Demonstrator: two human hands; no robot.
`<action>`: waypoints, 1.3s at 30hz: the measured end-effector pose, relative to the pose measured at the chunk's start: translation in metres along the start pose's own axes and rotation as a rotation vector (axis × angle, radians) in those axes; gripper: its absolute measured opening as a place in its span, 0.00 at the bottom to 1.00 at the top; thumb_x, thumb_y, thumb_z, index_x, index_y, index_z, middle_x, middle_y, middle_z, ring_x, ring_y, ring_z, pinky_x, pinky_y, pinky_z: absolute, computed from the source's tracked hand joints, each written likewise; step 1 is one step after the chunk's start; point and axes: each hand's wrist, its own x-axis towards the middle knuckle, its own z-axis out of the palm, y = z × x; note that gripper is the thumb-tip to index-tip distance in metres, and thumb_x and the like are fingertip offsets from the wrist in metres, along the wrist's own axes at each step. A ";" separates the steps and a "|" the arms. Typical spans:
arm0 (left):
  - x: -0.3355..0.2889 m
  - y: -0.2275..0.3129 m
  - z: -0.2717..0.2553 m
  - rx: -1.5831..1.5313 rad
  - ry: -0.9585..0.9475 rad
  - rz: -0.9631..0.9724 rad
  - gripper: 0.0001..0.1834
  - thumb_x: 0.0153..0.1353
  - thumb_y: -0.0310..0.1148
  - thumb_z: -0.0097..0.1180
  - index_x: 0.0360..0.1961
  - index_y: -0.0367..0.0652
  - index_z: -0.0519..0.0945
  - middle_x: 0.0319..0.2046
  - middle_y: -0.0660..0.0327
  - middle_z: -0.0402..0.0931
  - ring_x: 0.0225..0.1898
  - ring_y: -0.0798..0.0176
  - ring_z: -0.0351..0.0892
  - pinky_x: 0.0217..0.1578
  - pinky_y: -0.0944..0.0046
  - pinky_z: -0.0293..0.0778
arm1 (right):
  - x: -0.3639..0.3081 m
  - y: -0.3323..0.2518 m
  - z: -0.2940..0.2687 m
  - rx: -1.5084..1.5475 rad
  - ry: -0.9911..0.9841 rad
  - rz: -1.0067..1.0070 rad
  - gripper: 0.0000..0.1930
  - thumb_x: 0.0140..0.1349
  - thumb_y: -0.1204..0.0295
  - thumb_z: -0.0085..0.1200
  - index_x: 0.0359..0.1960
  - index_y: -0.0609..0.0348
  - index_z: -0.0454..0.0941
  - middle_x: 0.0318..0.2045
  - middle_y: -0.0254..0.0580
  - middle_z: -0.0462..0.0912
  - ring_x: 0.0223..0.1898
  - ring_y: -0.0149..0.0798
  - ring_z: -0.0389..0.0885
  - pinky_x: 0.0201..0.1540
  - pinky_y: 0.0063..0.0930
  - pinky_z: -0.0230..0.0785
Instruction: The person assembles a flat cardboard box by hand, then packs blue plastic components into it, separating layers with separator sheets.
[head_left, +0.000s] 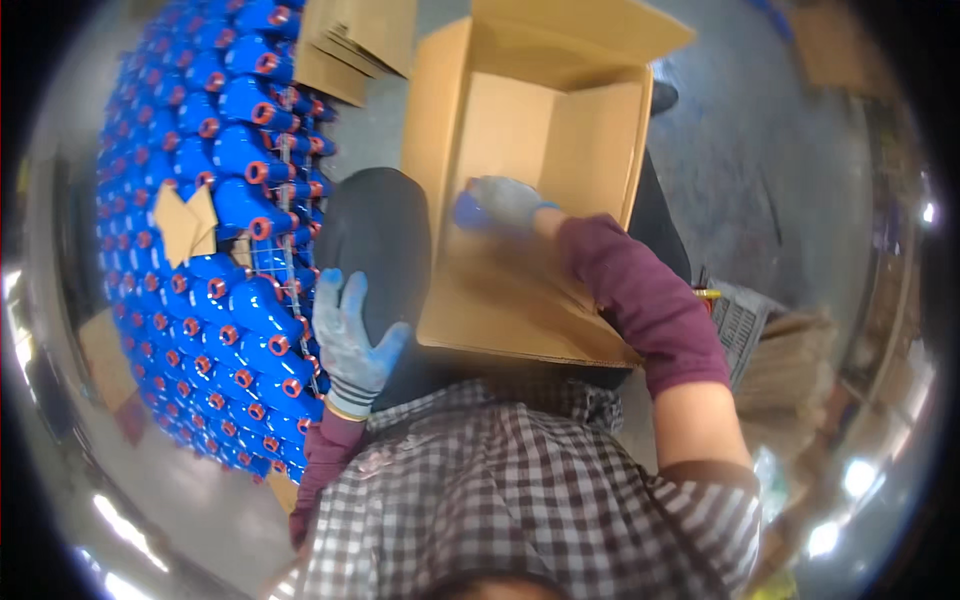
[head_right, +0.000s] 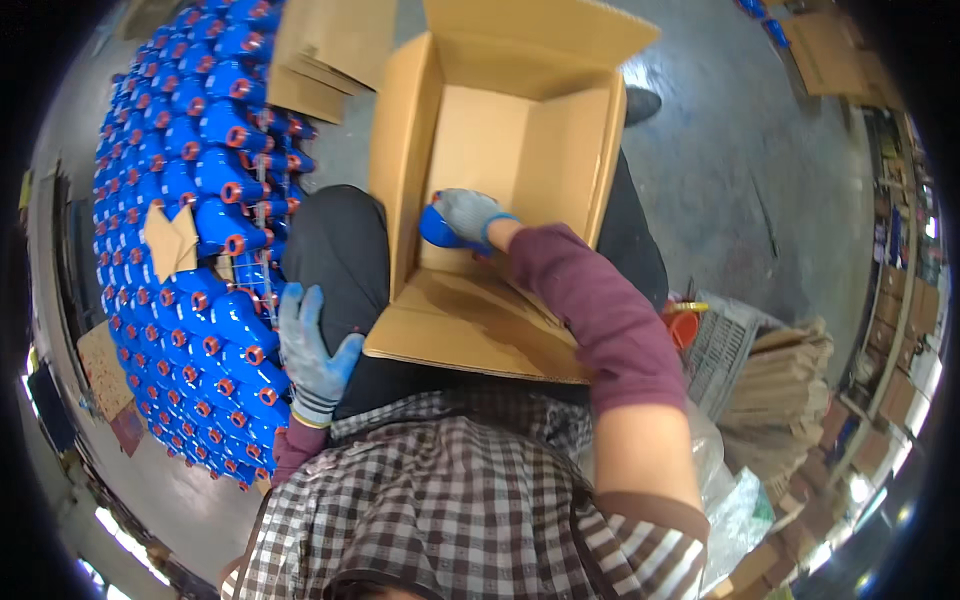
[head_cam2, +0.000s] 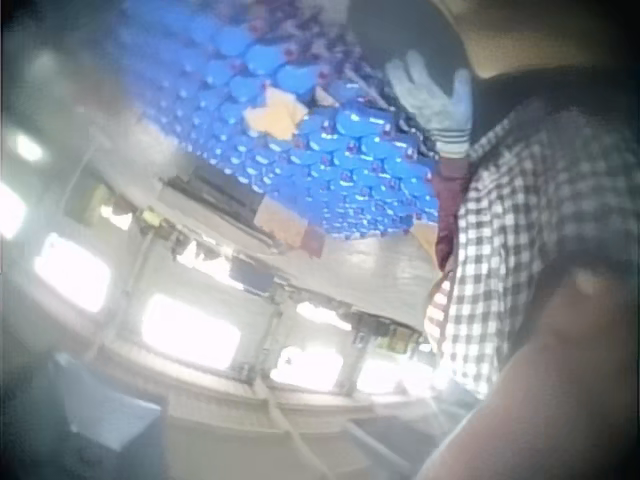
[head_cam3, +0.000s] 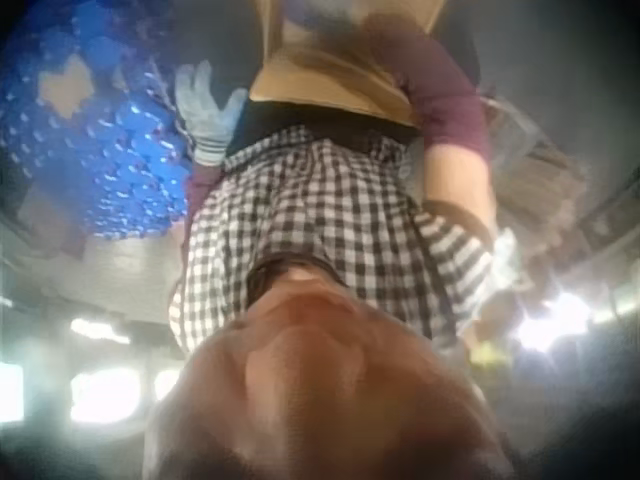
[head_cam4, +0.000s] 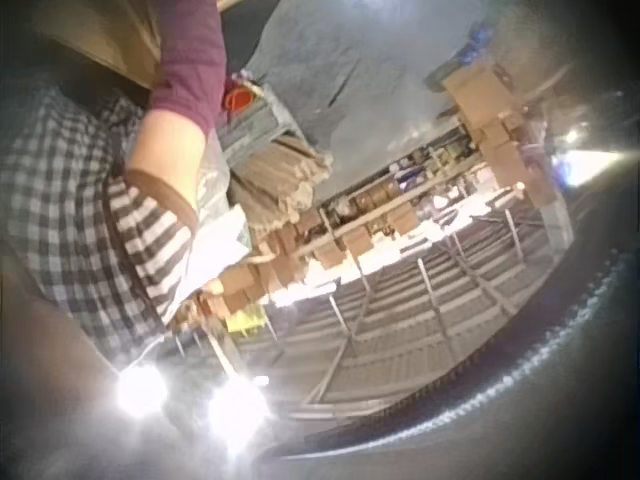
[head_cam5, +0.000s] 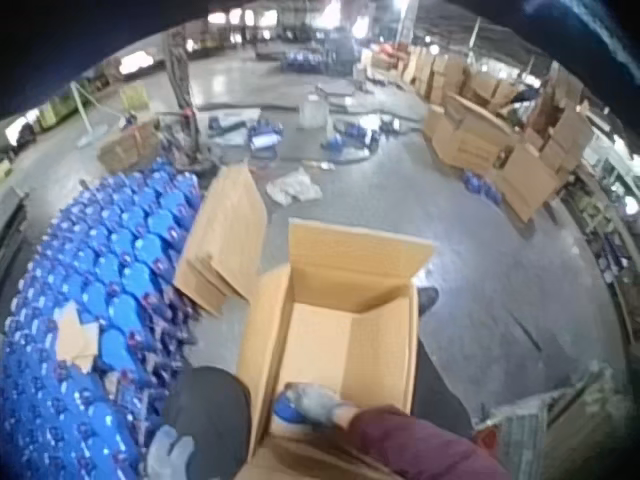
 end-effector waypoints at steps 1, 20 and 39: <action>-0.004 -0.009 -0.003 0.002 0.001 -0.043 0.40 0.41 0.38 0.68 0.57 0.37 0.67 0.58 0.43 0.59 0.60 0.41 0.60 0.58 0.50 0.60 | 0.004 -0.049 -0.013 0.186 -0.130 0.288 0.14 0.60 0.61 0.45 0.35 0.56 0.78 0.36 0.52 0.81 0.39 0.49 0.80 0.41 0.39 0.71; 0.023 0.040 -0.025 0.065 -0.051 0.446 0.17 0.46 0.35 0.57 0.39 0.42 0.77 0.43 0.50 0.70 0.46 0.45 0.69 0.49 0.47 0.65 | -0.064 -0.070 -0.026 -0.038 0.114 -0.007 0.24 0.58 0.59 0.51 0.55 0.54 0.69 0.52 0.53 0.72 0.54 0.54 0.69 0.57 0.45 0.59; 0.173 0.003 -0.013 0.365 -0.132 0.804 0.08 0.41 0.34 0.59 0.26 0.52 0.75 0.22 0.66 0.75 0.26 0.62 0.76 0.30 0.61 0.67 | -0.104 -0.021 -0.106 -0.050 0.107 0.531 0.20 0.62 0.63 0.36 0.49 0.57 0.76 0.55 0.54 0.71 0.54 0.53 0.72 0.54 0.45 0.66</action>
